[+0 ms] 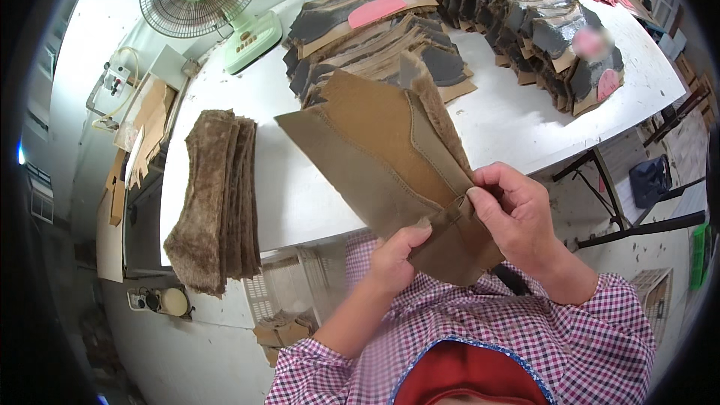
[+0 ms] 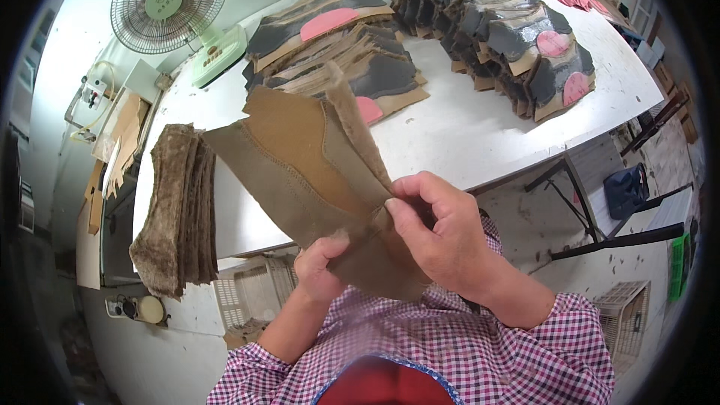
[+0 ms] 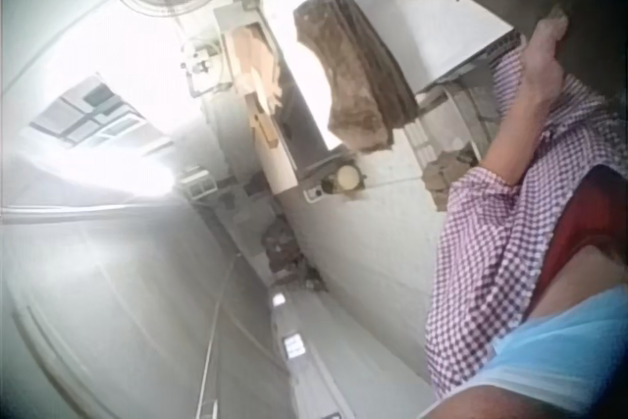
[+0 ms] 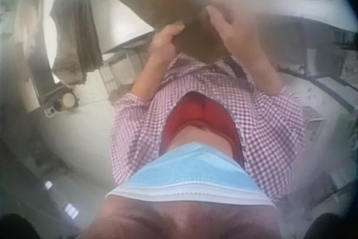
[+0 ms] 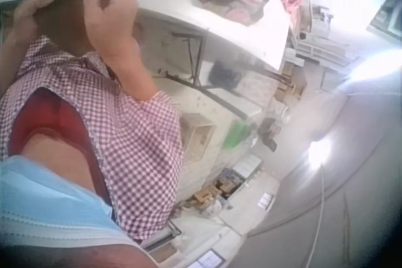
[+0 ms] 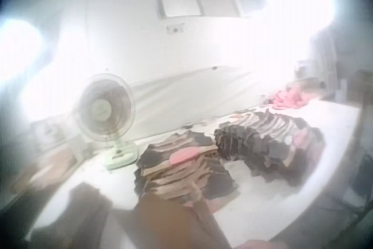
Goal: The person repeatedly picks up individual fabric pieces from a stack on a table, unfolds them, and inspects the edges and seams by hand. After inspection, each piece is placed back on the table. The person handles the pieces one at a time throughout the clip.
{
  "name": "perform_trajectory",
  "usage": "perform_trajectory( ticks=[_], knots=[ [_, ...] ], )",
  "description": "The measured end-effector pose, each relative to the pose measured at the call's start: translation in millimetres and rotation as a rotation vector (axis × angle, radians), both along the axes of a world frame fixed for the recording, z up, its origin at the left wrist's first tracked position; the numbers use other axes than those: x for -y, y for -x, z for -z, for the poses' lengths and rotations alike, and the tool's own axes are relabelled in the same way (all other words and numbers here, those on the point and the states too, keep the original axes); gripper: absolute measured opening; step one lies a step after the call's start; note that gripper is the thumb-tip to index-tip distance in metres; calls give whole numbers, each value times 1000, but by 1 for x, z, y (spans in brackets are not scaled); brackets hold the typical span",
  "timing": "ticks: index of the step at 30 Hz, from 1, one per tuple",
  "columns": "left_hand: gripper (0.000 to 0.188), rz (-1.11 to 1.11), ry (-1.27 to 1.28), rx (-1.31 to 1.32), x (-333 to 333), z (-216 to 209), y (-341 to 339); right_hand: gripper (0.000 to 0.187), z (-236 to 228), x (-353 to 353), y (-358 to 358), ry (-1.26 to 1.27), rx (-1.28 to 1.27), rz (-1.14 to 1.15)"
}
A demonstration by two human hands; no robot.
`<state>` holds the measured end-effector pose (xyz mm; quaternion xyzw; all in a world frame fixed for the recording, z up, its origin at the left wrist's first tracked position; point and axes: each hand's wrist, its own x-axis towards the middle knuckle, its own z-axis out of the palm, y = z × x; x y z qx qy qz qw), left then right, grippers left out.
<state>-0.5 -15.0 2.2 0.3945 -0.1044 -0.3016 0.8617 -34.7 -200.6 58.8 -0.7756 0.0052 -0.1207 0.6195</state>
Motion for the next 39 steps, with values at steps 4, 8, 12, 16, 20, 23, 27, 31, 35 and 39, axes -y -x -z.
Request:
perform_trajectory(
  ticks=[4, 8, 12, 16, 20, 23, 27, 31, 35, 39],
  knots=[
    [52, -31, 190, -81, 2, 7, -1, 6, 12, -3, -7, 20, 131, -8],
    [57, -125, 277, -186, -1, -5, -8, 3, 9, 9, -12, 67, 114, 36],
    [48, -75, -14, 200, -8, 9, -2, 4, 14, 10, -19, 24, 127, 13],
    [36, -104, -491, 169, 0, -19, 3, 3, 14, 3, -17, -5, 107, 4],
    [33, -122, -398, 197, -1, -17, 7, 2, 14, 2, -13, 8, 78, -11],
    [35, -142, -230, 203, -5, -3, 10, 2, 14, 4, -16, 47, 71, -11],
    [39, -168, -66, 170, -10, -9, 7, 2, 5, 8, -17, 39, 6, -26],
    [42, -107, -129, 155, -17, -18, -5, 3, -3, 8, -14, 67, -1, -85],
    [44, -107, -297, 212, -19, -11, -8, 3, -6, 7, -11, 178, 29, -127],
    [39, -92, -212, 251, -28, -8, -6, 4, -3, 10, -12, 151, -21, -142]
  ],
)
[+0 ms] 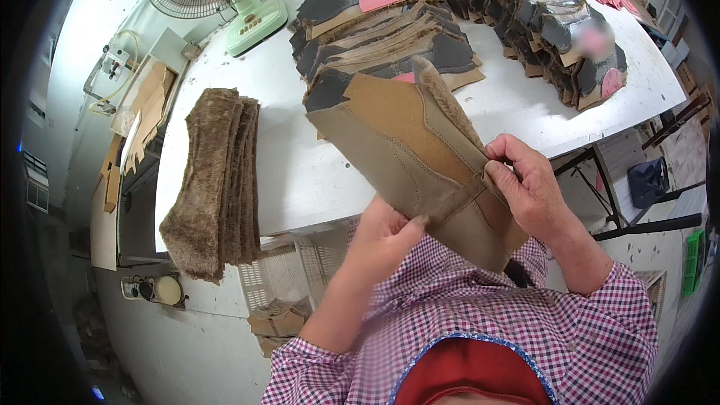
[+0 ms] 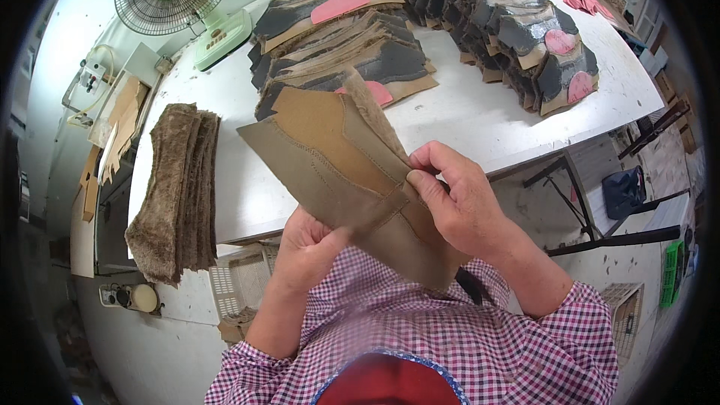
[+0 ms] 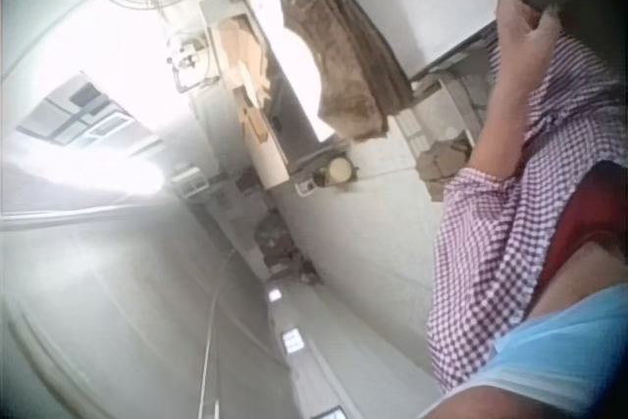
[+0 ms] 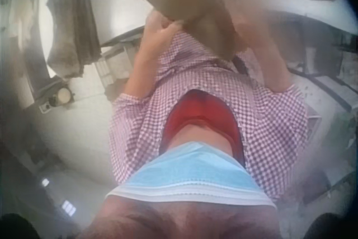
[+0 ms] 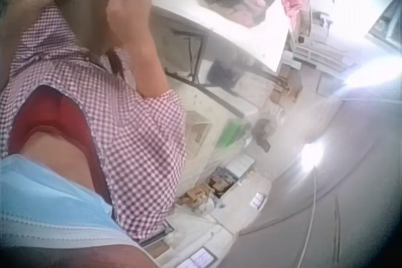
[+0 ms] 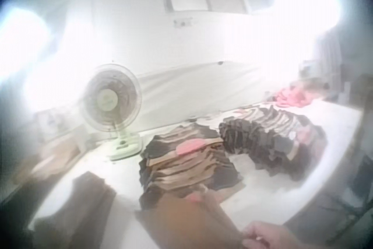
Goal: The person repeatedly picks up individual fabric pieces from a stack on a table, unfolds them, and inspects the edges and seams by hand. After inspection, each piece is placed back on the table. The person handles the pieces one at a time throughout the clip.
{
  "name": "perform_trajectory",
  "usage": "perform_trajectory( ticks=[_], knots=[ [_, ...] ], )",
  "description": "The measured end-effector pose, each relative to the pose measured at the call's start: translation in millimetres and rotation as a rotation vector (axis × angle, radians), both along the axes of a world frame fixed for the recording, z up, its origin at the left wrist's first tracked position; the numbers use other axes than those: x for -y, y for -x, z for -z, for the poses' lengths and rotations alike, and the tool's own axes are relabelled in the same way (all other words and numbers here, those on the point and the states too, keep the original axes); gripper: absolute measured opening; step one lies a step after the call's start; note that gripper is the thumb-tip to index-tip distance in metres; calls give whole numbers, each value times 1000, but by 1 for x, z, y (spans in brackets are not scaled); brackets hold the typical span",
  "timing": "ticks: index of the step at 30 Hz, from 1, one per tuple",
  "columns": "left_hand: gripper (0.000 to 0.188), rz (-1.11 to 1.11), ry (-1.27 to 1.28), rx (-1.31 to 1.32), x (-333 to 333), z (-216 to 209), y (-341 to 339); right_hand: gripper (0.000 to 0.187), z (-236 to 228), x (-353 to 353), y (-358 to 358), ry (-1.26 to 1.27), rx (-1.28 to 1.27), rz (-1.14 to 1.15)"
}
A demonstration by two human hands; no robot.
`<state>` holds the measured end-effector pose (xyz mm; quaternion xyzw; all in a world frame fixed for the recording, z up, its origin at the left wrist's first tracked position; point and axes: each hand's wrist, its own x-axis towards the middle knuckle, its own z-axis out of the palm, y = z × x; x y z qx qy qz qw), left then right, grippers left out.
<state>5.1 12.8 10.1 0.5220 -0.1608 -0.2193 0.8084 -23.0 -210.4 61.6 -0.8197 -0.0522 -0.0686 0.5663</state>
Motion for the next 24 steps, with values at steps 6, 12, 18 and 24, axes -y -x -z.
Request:
perform_trajectory(
  ticks=[6, 12, 18, 24],
  knots=[
    [59, 42, 590, -116, -22, 4, -17, 10, 0, 4, 2, 198, 216, -142],
    [51, 68, 897, -429, -18, 4, -23, 13, 16, 0, 12, 184, 276, -176],
    [51, -25, 764, -461, -13, 3, -18, 23, 20, 6, 19, 80, -8, -170],
    [52, 150, 885, -544, -8, -5, -7, 60, 16, -3, -39, -472, -5, -226]
  ],
)
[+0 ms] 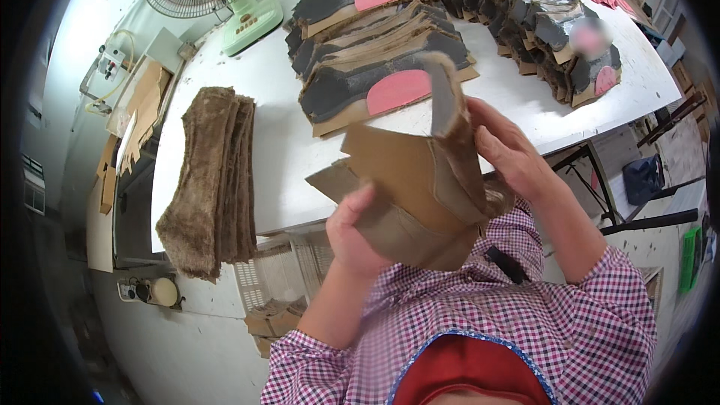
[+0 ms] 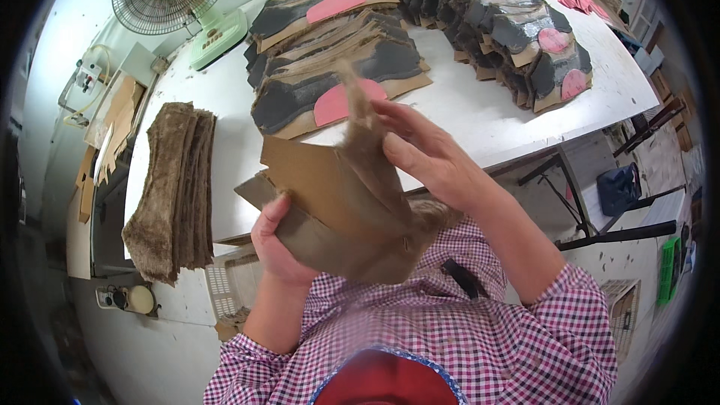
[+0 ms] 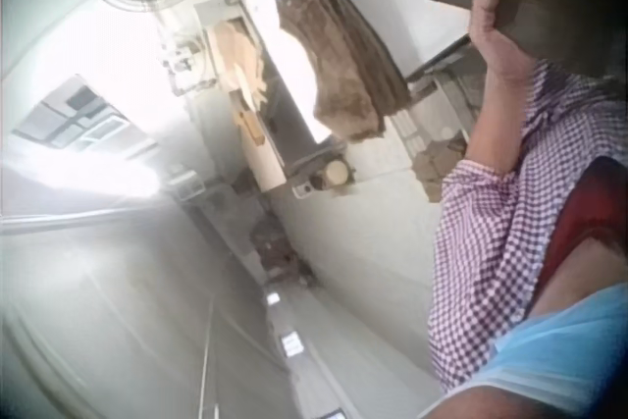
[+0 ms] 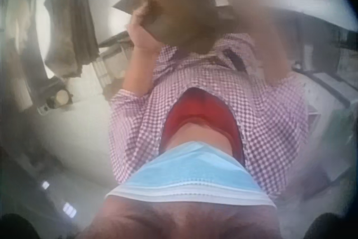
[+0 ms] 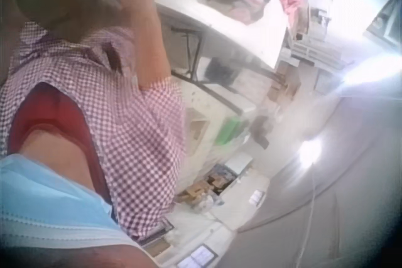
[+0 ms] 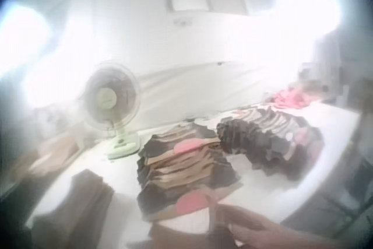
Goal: The person repeatedly picks up individual fabric pieces from a stack on a table, unfolds them, and inspects the edges and seams by hand. After inspection, each piece is placed back on the table. The person handles the pieces one at a time throughout the clip.
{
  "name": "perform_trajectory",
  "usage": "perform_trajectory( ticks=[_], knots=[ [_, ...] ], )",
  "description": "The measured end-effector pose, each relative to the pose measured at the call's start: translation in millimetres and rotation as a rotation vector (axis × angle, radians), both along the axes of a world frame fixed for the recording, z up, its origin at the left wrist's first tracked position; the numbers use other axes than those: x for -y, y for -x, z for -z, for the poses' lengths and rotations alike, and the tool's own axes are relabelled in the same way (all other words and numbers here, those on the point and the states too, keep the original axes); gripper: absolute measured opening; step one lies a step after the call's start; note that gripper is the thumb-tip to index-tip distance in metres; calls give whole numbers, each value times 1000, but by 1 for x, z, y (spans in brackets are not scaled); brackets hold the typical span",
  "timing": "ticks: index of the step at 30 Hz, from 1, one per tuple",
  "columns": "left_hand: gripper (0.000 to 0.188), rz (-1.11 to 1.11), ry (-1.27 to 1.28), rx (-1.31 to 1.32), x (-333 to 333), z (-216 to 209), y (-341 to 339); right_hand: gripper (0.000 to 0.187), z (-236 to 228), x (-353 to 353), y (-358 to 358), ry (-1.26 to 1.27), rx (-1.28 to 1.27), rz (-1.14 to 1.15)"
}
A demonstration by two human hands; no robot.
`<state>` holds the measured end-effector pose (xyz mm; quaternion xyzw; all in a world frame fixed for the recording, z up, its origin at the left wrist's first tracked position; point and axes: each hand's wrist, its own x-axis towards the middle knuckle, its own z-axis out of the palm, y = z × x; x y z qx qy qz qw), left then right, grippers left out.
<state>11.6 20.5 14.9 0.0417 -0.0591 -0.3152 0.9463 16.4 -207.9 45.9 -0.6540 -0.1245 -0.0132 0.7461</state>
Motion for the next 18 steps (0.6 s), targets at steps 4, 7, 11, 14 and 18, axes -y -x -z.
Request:
perform_trajectory(
  ticks=[4, 7, 11, 14, 18],
  knots=[
    [52, -79, -263, 44, 0, -8, 7, 68, 22, 15, -25, -270, -257, -365],
    [52, -78, -286, 32, -8, -8, 5, 51, 18, 23, -18, -324, -350, -222],
    [51, -34, -255, 11, -7, 6, 14, 24, 9, 3, -4, -220, -438, 50],
    [55, -16, -632, -40, 13, -3, 19, 24, 44, -6, -6, -80, -470, -61],
    [52, -75, -427, -51, 14, -5, 12, 29, 49, 2, -10, 98, -430, 44]
  ],
)
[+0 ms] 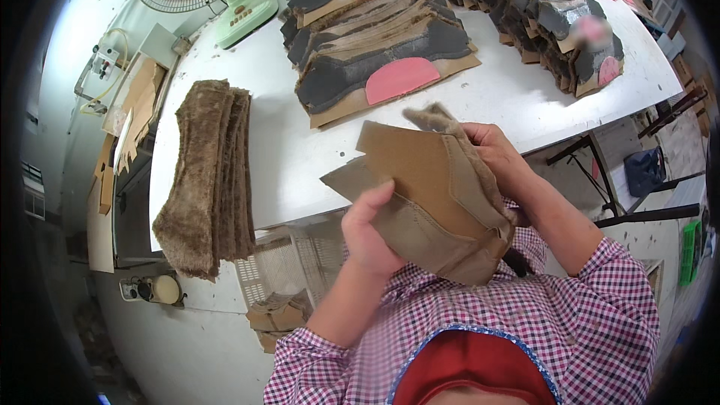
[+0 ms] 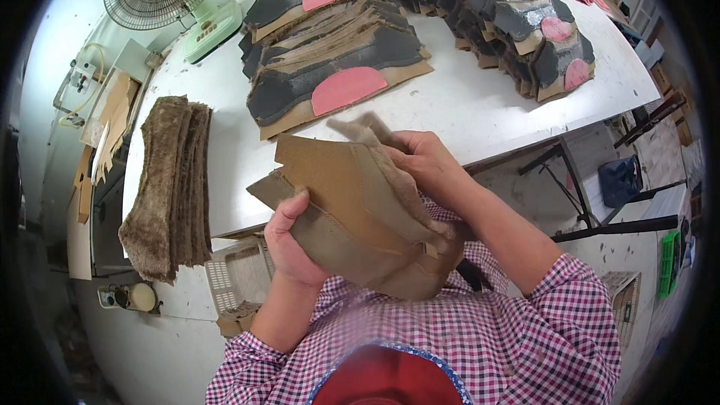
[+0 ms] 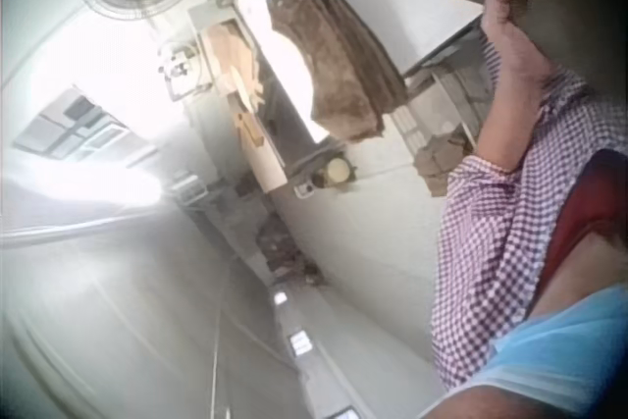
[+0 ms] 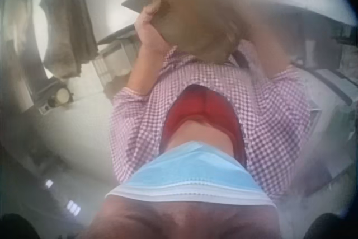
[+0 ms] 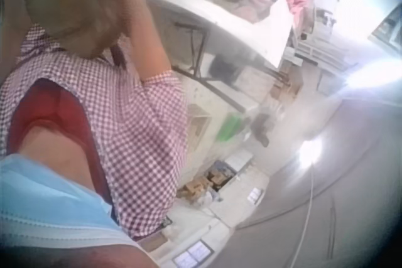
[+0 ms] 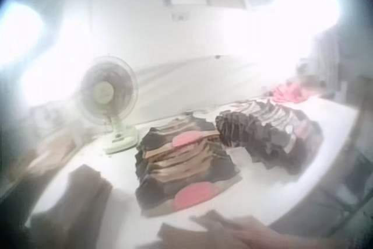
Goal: The person repeatedly picks up individual fabric pieces from a stack on a table, unfolds them, and inspects the edges and seams by hand. After inspection, each piece is placed back on the table. The person handles the pieces one at a time throughout the clip.
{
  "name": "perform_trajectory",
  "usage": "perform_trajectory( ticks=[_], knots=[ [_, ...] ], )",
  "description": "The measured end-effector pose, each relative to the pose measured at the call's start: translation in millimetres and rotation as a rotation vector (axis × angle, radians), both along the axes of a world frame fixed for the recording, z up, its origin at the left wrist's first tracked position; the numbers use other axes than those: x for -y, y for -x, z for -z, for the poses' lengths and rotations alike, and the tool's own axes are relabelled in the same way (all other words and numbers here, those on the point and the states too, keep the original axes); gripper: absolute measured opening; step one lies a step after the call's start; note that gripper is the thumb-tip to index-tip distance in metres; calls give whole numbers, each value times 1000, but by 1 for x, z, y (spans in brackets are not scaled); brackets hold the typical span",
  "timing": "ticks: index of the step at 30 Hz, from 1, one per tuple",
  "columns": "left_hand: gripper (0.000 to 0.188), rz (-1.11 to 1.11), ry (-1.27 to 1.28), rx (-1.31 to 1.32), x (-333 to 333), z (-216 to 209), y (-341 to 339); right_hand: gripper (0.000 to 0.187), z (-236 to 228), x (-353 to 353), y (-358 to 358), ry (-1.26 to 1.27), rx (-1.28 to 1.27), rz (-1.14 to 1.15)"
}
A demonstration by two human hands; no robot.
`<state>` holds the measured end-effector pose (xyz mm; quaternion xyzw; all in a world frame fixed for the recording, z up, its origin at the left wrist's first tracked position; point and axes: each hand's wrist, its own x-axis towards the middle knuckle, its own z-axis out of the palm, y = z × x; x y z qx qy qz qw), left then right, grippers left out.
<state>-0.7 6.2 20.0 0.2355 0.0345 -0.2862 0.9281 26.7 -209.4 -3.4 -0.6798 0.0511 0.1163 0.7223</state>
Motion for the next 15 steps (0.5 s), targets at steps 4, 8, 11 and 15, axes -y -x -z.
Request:
perform_trajectory(
  ticks=[4, 8, 11, 15],
  knots=[
    [48, -12, 312, -12, -9, 3, -8, 32, -12, 0, 9, 353, 600, 313],
    [47, -37, 394, 34, -14, 3, -15, 32, -43, 3, 53, 667, 1004, 173],
    [47, -56, 360, 55, -11, -5, -14, 33, -50, -14, 65, 764, 1008, 132],
    [47, -26, 407, 40, -12, -8, -11, 28, -54, -18, 63, 695, 938, 109]
  ],
)
